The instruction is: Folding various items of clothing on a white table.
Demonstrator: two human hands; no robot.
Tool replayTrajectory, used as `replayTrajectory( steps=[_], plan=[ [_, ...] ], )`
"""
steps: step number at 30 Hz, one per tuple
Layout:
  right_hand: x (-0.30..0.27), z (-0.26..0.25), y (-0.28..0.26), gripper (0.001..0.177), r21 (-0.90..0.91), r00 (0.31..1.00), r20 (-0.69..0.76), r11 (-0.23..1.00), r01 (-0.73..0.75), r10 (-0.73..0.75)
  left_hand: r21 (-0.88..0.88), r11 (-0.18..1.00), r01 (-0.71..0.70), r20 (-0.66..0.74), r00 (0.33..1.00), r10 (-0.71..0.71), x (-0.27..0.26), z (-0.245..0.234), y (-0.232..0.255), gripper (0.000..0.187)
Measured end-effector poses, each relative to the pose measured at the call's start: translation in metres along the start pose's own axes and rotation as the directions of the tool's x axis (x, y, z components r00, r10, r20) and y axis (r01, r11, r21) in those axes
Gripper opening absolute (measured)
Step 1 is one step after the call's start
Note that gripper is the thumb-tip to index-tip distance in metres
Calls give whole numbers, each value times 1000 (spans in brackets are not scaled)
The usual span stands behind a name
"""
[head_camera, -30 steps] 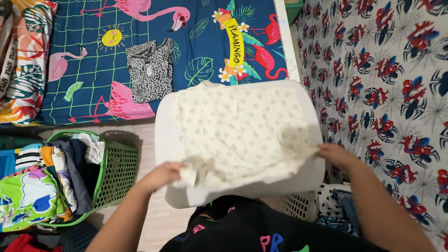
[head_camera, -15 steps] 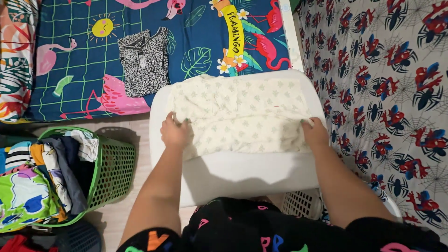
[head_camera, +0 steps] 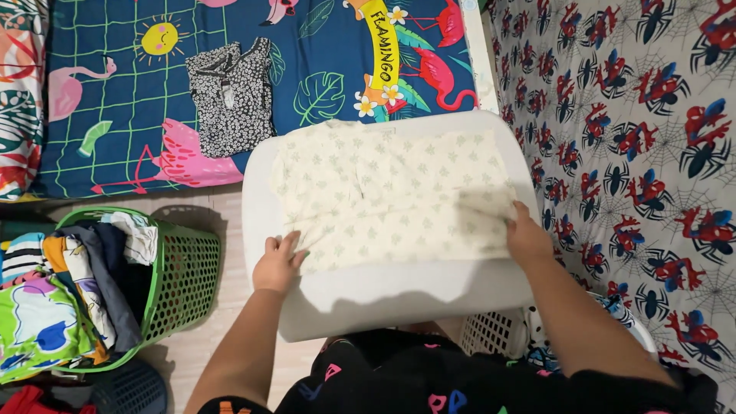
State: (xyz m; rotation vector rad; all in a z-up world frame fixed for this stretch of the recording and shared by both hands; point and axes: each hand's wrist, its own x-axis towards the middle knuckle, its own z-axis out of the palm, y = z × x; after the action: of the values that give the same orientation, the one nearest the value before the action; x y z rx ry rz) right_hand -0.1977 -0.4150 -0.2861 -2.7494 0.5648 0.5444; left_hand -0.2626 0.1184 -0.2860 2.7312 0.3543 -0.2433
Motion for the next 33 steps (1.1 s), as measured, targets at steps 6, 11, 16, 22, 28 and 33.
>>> replayTrajectory(
  steps=[6, 11, 16, 22, 28, 33],
  plan=[
    [-9, 9, 15, 54, -109, 987, 157, 992, 61, -43, 122, 990, -74, 218, 975, 46, -33, -26, -8, 50],
    [-9, -16, -6, 64, -193, 983, 182, 980, 46, -10, 176, 967, -182, 191, 970, 148, -39, -59, 21, 67],
    [45, -28, -47, 57, -265, 950, -127, 933, 244, -285, 138, 937, -322, -345, 871, 350, 49, -33, 28, 52],
    [125, -20, -97, 49, -257, 649, -422, 770, 584, -633, -73, 959, -273, -422, 880, 218, 206, 2, 82, 63],
    [163, -20, -108, 59, -268, 750, -212, 775, 572, -627, -106, 994, -40, -272, 962, 10, 280, 33, 75, 84],
    [171, -20, -101, 34, -286, 802, -155, 803, 522, -577, -179, 977, 114, -134, 981, -140, 273, 32, 87, 72]
  ],
)
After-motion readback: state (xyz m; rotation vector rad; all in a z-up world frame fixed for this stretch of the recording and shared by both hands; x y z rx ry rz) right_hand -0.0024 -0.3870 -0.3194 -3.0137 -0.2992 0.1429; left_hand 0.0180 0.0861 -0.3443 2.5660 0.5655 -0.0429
